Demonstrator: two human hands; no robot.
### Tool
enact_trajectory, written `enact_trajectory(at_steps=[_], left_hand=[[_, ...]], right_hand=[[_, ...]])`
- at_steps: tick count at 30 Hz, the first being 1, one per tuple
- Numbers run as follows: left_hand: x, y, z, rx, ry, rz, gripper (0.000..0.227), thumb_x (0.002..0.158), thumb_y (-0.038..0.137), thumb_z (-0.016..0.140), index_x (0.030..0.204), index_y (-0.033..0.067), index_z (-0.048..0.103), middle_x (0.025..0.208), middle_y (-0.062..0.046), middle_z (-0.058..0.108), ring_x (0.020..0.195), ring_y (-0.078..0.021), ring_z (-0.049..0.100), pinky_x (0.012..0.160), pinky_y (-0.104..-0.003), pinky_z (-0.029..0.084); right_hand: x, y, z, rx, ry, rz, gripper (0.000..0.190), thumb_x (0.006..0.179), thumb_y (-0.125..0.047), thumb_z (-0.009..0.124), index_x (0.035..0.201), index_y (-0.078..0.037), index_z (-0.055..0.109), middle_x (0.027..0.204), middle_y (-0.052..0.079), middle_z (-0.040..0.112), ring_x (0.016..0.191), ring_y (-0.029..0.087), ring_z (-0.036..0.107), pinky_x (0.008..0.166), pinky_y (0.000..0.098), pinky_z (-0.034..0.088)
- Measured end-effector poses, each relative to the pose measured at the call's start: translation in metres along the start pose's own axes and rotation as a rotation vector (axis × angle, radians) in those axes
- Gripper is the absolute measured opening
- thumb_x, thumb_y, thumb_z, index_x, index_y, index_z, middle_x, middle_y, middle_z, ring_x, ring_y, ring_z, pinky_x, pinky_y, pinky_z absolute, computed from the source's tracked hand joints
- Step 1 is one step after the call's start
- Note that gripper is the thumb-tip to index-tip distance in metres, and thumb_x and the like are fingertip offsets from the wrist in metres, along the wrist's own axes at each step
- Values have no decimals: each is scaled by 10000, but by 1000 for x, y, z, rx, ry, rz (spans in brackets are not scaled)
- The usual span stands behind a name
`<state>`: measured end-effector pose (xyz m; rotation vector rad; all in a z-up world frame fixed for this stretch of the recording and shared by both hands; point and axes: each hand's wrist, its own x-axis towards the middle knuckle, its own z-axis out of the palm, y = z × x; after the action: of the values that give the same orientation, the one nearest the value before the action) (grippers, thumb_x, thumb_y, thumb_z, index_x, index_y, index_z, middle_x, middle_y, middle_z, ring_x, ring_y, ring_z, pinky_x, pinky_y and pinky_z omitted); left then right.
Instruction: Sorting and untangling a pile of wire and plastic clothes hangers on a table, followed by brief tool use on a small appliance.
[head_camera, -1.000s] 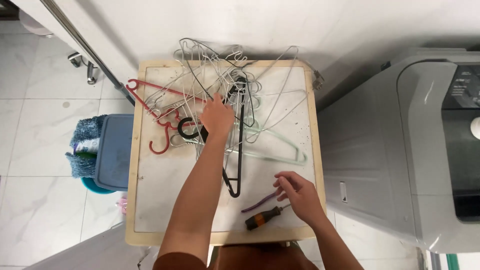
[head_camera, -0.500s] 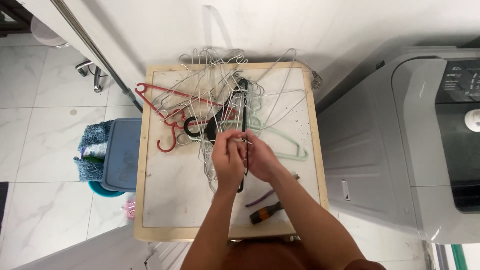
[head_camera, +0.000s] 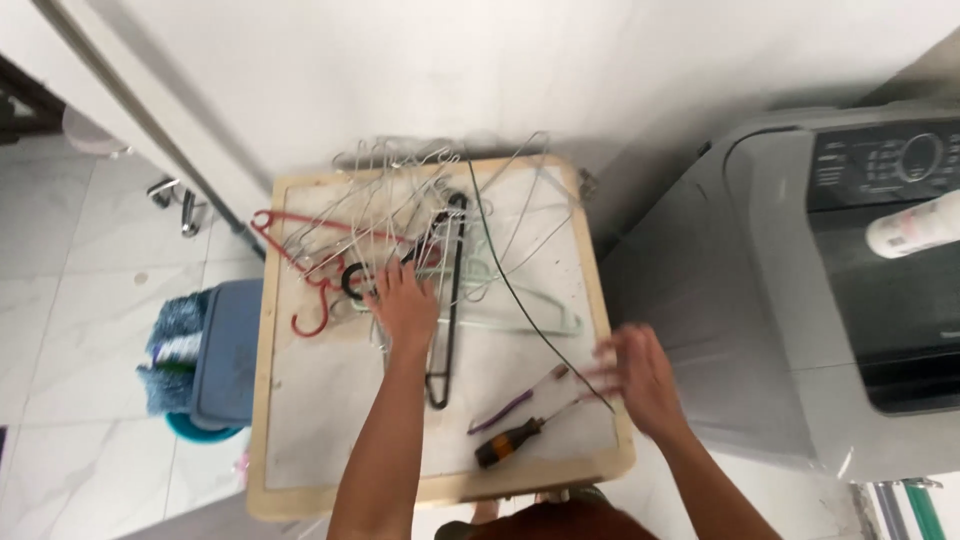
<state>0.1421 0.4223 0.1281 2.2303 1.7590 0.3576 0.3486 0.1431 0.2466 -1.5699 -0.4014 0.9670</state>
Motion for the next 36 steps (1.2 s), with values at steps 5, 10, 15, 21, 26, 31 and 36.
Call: enact_trajectory(at_steps=[5, 10, 15, 21, 26, 31, 36], left_hand=[[26, 22, -33, 343, -68, 13, 307, 990, 277, 547, 1274, 194, 626, 1260, -68, 675, 1214, -304, 576, 1042, -618, 344], [29, 32, -88, 390, -165, 9, 325, 1109, 263, 359, 1067, 205, 676, 779, 52, 676, 743, -201, 634, 996, -502, 340], [22, 21, -127, 244, -23, 69, 237, 1123, 254, 326, 1066, 150, 531, 640, -47, 703, 645, -338, 695, 1120, -571, 199], [-23, 56, -113, 189, -216, 17, 259, 888, 6, 411, 1048, 119, 580, 919, -44, 706, 861, -280, 696, 1182, -652, 138], [-21, 14, -15, 394, -79, 43, 243, 1036, 337, 444, 1175, 207, 595, 1060, -10, 637, 971, -239, 624, 1103, -541, 228], [-4, 10, -26, 653, -6, 119, 501, 996, 413, 516, 1437, 186, 443, 1485, -176, 456, 591, -106, 598, 667, -331, 415], [17, 13, -54, 227, -473, -118, 353, 992, 139, 361, 1327, 80, 454, 1110, -160, 718, 955, -382, 712, 741, -497, 532]], right_hand=[[-76, 0, -43, 20, 136, 126, 440, 1098, -414, 222, 1064, -12, 397, 1158, 322, 663, 580, 460, 702, 364, 503, 578], [-102, 5, -51, 284, 283, 444, 242, 1057, -298, 289, 1139, -94, 389, 1326, 338, 631, 374, 368, 402, 231, 372, 248], [-87, 27, -65, 463, -262, 242, 392, 1001, -256, 465, 1384, -193, 412, 1367, 368, 631, 519, 284, 584, 379, 360, 484], [-43, -4, -32, 544, -468, 84, 408, 1035, -343, 477, 1390, -167, 382, 1312, 337, 668, 880, 384, 762, 741, 536, 632], [-51, -14, -18, 479, -388, 88, 508, 1008, -382, 452, 1467, -203, 329, 1318, 334, 660, 972, 447, 746, 840, 615, 624], [-70, -11, -40, 459, -196, 123, 515, 1002, -335, 430, 1492, -200, 344, 1303, 333, 661, 935, 474, 719, 807, 611, 609], [-85, -15, -63, 382, 62, 232, 507, 1022, -223, 366, 1527, -202, 327, 1334, 393, 615, 887, 509, 588, 786, 621, 510]])
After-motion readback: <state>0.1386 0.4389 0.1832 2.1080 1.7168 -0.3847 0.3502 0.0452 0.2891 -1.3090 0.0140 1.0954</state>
